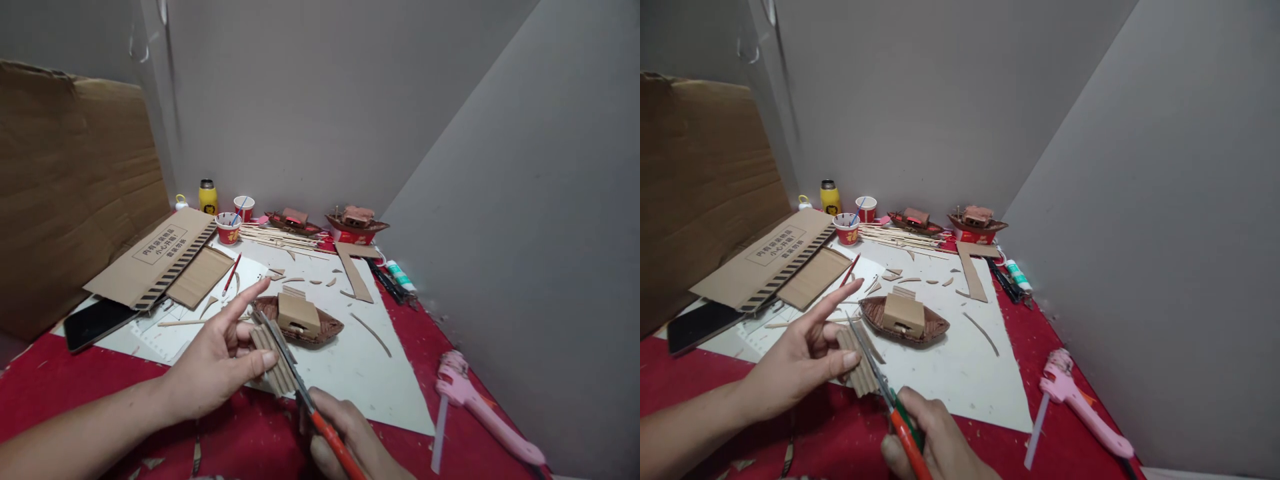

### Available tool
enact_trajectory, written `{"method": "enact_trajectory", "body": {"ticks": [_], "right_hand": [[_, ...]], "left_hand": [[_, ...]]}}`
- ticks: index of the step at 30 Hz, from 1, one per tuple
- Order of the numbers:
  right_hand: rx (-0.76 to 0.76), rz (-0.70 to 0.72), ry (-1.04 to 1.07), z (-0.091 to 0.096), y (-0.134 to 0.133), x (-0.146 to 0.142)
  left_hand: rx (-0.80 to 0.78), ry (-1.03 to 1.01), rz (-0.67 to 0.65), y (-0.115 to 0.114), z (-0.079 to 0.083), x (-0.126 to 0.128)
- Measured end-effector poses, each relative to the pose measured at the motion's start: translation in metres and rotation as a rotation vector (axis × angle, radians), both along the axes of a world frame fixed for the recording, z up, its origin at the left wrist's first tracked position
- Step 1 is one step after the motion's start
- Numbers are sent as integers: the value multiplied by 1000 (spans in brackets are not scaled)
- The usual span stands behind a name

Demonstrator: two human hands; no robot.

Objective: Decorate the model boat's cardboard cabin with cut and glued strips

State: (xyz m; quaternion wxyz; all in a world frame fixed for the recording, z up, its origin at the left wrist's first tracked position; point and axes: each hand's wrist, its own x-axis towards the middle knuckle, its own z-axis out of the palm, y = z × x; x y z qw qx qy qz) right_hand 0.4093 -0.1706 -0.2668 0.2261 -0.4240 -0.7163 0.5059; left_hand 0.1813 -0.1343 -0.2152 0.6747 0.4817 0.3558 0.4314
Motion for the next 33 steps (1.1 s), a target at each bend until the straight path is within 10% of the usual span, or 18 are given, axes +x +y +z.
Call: {"method": "enact_trajectory", "body": {"ticks": [14, 23, 33], "right_hand": [[-280, 12, 250, -11, 1, -4], [-134, -29, 85, -53, 5, 7], [40, -60, -27, -30, -6, 7]], "left_hand": [[-26, 92, -35, 8, 31, -27], [38, 227, 171, 12, 21, -28], [138, 217, 257, 10, 30, -19]]}}
